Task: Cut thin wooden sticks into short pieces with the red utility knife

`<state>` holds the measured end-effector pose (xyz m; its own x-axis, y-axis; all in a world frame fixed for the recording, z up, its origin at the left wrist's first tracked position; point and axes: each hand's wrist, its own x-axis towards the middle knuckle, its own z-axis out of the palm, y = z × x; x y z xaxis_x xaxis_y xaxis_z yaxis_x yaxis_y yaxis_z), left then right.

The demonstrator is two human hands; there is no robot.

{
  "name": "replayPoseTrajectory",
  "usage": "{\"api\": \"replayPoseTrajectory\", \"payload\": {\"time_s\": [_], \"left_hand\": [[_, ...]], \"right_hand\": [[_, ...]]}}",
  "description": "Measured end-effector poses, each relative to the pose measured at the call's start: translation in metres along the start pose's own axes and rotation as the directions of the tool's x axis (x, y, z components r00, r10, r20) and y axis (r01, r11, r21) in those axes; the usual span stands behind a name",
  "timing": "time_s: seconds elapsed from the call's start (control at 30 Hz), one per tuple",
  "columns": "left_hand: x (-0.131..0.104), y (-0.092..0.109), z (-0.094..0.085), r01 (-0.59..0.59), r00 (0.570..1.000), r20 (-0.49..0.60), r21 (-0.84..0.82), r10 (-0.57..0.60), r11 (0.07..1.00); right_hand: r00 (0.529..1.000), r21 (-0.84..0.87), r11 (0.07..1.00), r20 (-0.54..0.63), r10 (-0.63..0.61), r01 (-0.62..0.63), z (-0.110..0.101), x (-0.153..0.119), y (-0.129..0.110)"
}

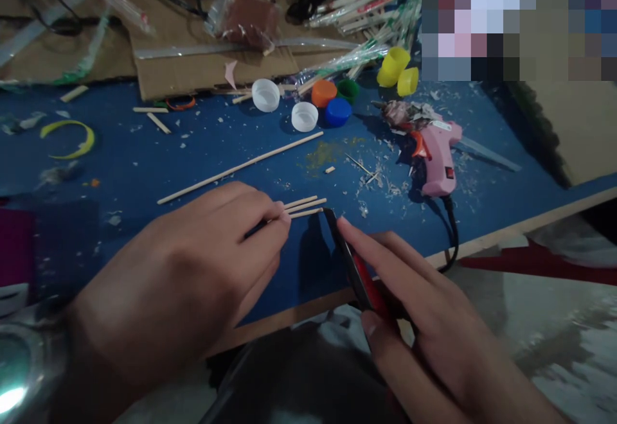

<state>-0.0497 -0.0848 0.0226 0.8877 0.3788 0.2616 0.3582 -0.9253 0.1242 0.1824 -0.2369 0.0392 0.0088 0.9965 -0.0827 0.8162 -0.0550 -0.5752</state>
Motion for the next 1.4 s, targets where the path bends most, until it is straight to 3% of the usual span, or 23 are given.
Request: {"api": "replayPoseTrajectory", "payload": {"time_s": [0.33,0.73,0.87,1.07,1.4], "left_hand": [[0.008,0.006,-0.003,0.02,1.0,-0.002,-0.034,-0.02,0.999],[0.006,0.0,-0.004,0.006,0.999,0.049,-0.033,-0.004,0.999],[0.008,-0.003,-0.003,-0.026,0.996,0.087,0.0,0.026,1.0],[0.011,-0.005,0.0,-0.057,0.998,0.026,0.015,0.057,0.998],[0.01,-0.007,0.003,-0.104,0.993,0.074,0.098,0.097,0.99]], "right_hand": [[0.999,0.04,0.999,0.004,-0.036,0.036,0.006,0.002,-0.001],[0.997,0.072,0.995,0.012,-0.072,0.071,0.01,0.005,-0.005],[0.997,0.096,0.993,0.022,-0.068,0.065,0.012,0.008,-0.008],[0.996,0.098,0.991,0.009,-0.088,0.087,0.016,0.011,-0.01],[0.998,0.028,0.998,0.004,-0.059,0.059,0.021,0.007,-0.014]]}}
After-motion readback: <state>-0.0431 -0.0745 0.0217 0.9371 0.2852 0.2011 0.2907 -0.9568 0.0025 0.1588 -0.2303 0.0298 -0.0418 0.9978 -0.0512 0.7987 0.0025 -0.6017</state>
